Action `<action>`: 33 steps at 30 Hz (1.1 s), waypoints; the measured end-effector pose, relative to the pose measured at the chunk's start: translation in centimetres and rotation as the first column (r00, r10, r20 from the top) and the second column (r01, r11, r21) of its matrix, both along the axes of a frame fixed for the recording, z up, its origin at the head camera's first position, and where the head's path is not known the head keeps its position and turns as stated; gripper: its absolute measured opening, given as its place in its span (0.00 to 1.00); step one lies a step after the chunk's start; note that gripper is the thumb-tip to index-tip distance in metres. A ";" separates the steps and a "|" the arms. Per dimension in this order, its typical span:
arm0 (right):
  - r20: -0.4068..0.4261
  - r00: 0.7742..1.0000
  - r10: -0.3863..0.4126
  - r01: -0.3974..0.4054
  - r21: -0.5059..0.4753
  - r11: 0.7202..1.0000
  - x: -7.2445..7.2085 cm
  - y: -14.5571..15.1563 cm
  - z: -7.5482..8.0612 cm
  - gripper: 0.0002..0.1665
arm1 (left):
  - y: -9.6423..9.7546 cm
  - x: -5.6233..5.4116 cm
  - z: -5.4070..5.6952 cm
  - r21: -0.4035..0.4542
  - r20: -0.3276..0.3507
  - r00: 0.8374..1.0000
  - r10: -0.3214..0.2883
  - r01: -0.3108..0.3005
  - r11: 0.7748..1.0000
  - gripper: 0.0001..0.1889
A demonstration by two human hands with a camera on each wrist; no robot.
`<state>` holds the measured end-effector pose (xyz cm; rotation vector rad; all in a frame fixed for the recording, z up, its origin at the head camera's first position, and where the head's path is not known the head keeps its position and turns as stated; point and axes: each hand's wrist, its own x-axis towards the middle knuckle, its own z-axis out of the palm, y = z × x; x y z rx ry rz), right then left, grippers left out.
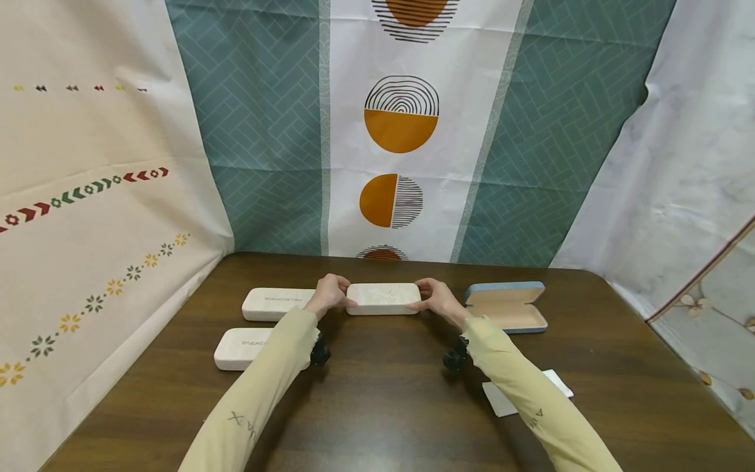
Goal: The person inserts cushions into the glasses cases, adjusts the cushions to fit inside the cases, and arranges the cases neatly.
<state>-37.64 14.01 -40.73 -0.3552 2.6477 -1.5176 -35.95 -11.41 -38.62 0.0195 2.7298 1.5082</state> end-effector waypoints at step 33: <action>-0.043 0.997 0.064 -0.060 0.092 0.994 1.9 1.3 -0.2 0.37 | -0.6 1.5 -0.1 0.030 0.020 0.992 -0.127 0.127 0.992 0.26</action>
